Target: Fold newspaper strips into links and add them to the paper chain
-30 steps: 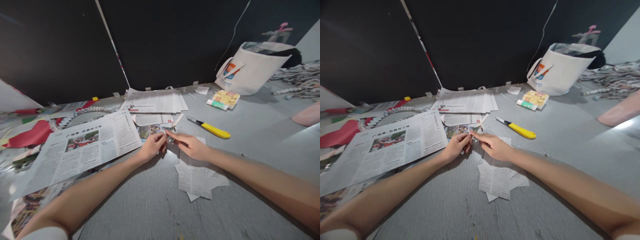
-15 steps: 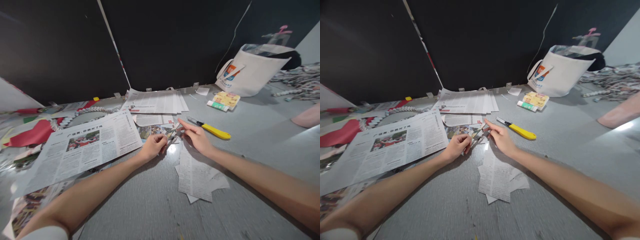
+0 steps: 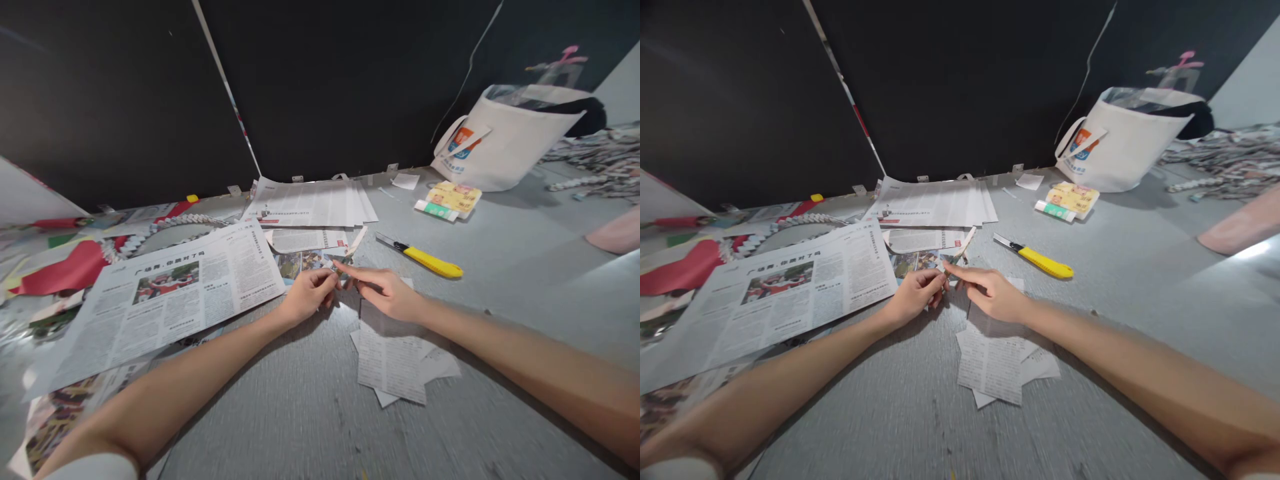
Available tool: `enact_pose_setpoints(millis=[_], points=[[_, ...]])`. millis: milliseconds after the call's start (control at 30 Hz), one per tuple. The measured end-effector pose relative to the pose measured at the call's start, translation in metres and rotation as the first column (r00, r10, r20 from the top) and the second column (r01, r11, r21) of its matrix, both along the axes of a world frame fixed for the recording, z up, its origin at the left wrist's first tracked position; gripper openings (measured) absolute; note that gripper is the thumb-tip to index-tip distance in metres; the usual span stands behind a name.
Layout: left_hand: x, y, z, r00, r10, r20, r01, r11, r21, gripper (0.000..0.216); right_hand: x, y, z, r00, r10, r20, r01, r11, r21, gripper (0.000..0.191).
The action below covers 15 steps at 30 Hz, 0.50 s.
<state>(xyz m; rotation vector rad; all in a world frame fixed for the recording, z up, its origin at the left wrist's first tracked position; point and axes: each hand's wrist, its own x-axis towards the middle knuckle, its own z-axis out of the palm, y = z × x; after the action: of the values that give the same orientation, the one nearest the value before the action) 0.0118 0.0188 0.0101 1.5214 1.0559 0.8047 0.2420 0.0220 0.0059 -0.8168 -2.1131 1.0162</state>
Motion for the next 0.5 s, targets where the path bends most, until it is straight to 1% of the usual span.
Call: enact_pose_setpoints(millis=[33, 100, 200, 267, 367, 433, 500], points=[[0.000, 0.000, 0.000, 1.000, -0.003, -0.003, 0.003, 1.000, 0.002, 0.042, 0.000, 0.000, 0.000, 1.000, 0.000, -0.001, -0.001, 1.000, -0.013, 0.063], [-0.001, 0.000, -0.001, 1.000, -0.003, -0.008, 0.003, 1.000, -0.004, 0.041, 0.000, 0.001, -0.001, 0.999, -0.038, -0.021, 0.036, 0.995, -0.088, 0.061], [-0.002, 0.001, -0.003, 1.000, 0.007, -0.027, -0.007, 1.000, -0.001, 0.038, 0.001, 0.006, -0.003, 0.981, -0.156, -0.118, 0.127, 0.965, -0.228, 0.060], [-0.002, 0.001, -0.004, 0.999, 0.010, -0.044, -0.010, 1.000, 0.010, 0.035, 0.002, 0.011, -0.005, 0.946, -0.251, -0.206, 0.185, 0.938, -0.292, 0.058], [-0.002, 0.001, -0.004, 0.998, 0.013, -0.054, -0.012, 1.000, 0.012, 0.033, 0.003, 0.018, -0.009, 0.887, -0.364, -0.284, 0.250, 0.896, -0.367, 0.058], [-0.002, 0.001, -0.003, 0.998, 0.018, -0.054, -0.017, 1.000, 0.011, 0.032, 0.004, 0.021, -0.011, 0.870, -0.378, -0.315, 0.244, 0.887, -0.391, 0.058], [-0.001, 0.000, -0.001, 0.998, 0.019, -0.055, -0.019, 1.000, 0.010, 0.032, 0.004, 0.022, -0.012, 0.873, -0.353, -0.338, 0.216, 0.899, -0.381, 0.058]])
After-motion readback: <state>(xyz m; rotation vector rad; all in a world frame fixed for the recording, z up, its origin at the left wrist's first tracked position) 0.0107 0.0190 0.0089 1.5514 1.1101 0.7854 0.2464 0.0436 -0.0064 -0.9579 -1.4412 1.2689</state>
